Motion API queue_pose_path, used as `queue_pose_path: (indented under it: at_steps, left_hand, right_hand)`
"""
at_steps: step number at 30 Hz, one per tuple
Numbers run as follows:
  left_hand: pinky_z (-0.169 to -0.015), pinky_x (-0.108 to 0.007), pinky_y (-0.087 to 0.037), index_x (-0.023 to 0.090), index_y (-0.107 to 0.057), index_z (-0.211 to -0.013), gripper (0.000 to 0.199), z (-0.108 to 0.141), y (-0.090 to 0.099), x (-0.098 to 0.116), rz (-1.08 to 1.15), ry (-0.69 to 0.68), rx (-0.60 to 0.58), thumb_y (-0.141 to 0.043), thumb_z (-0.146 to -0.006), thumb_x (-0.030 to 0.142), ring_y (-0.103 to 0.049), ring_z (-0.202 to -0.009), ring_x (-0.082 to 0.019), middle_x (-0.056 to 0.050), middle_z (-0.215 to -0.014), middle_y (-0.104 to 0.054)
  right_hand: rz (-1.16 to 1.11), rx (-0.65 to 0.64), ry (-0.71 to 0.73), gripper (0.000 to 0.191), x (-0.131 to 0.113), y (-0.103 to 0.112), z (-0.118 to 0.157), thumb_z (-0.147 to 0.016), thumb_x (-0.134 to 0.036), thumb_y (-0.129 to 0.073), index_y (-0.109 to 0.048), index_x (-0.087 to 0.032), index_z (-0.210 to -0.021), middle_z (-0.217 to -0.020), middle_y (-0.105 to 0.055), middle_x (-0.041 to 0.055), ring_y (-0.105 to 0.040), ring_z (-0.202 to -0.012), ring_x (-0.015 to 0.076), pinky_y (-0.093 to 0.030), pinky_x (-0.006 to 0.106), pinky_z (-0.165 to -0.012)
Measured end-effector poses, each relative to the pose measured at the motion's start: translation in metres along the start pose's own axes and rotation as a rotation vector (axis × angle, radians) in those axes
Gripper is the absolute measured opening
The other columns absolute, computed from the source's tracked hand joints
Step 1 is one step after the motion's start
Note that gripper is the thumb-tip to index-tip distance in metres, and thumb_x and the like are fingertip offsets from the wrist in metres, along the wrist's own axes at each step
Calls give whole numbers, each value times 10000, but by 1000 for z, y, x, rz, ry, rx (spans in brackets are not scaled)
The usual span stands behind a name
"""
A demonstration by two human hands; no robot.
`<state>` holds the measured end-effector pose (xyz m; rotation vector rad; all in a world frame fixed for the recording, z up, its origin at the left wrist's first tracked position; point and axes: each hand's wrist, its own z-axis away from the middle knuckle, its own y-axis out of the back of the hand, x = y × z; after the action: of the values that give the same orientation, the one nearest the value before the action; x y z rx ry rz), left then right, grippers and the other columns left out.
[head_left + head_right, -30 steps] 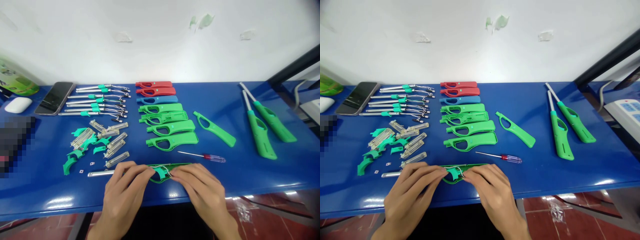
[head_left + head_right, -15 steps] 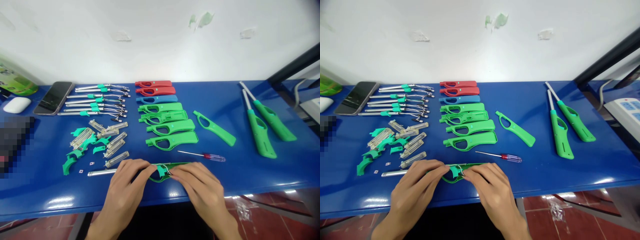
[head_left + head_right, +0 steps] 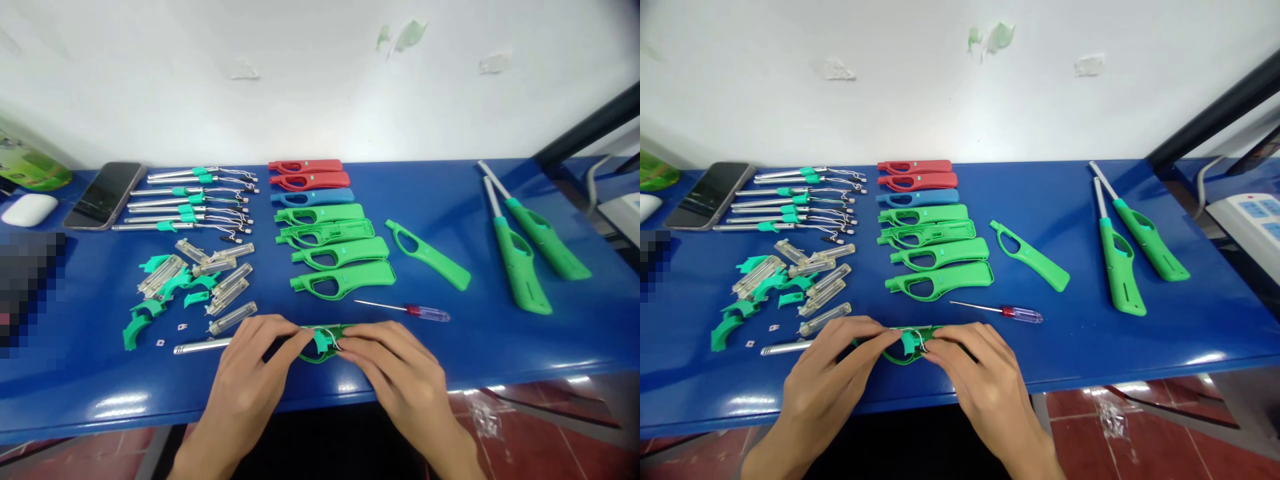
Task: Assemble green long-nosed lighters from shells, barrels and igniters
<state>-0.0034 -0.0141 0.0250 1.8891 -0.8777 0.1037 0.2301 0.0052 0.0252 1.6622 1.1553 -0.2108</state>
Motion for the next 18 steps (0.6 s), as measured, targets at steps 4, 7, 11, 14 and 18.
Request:
queue_pose_path:
  at_steps: [4, 7, 11, 14, 18]
  left_hand:
    - [-894, -327, -541, 161, -713, -1203, 360, 0, 0, -2, -19, -10, -2, -602, -973, -91, -621, -1022, -169, -61, -1067, -693]
    - [-887, -329, -545, 179, -723, -1204, 351, 0, -1, -3, -32, -10, 6, -599, -987, -66, -633, -1007, -169, -61, -1079, -698]
    - [-890, -321, -544, 178, -736, -1194, 312, 1, -2, -2, -29, -13, 17, -623, -994, -33, -633, -1005, -166, -63, -1085, -690]
    - [-907, -311, -544, 168, -736, -1199, 331, 1, -2, -2, -20, -10, 2, -616, -986, -55, -622, -1031, -165, -61, -1073, -686]
    - [-933, -318, -551, 167, -736, -1221, 412, 2, 0, -2, -25, -14, -21, -597, -953, -113, -618, -1050, -171, -64, -1083, -685]
  right_hand:
    - [3, -9, -26, 174, 0, 0, 1, -1017, -104, -673, -781, -207, -1106, -1096, -801, 44, -759, -970, 177, -616, 348, -856]
    - [-11, -7, -38, 190, 0, 0, 0, -1012, -95, -666, -784, -218, -1096, -1073, -803, 36, -764, -951, 181, -622, 352, -842]
    - [-23, -14, -37, 171, -1, -1, 0, -1006, -83, -674, -764, -205, -1084, -1059, -796, 38, -755, -942, 177, -615, 350, -833]
    - [-30, -15, -35, 181, 0, -1, 1, -1006, -71, -669, -759, -208, -1083, -1059, -794, 36, -750, -946, 171, -612, 345, -839]
    - [-35, -8, -37, 211, 1, -1, 1, -1013, -70, -651, -775, -222, -1092, -1061, -801, 35, -757, -953, 174, -621, 347, -841]
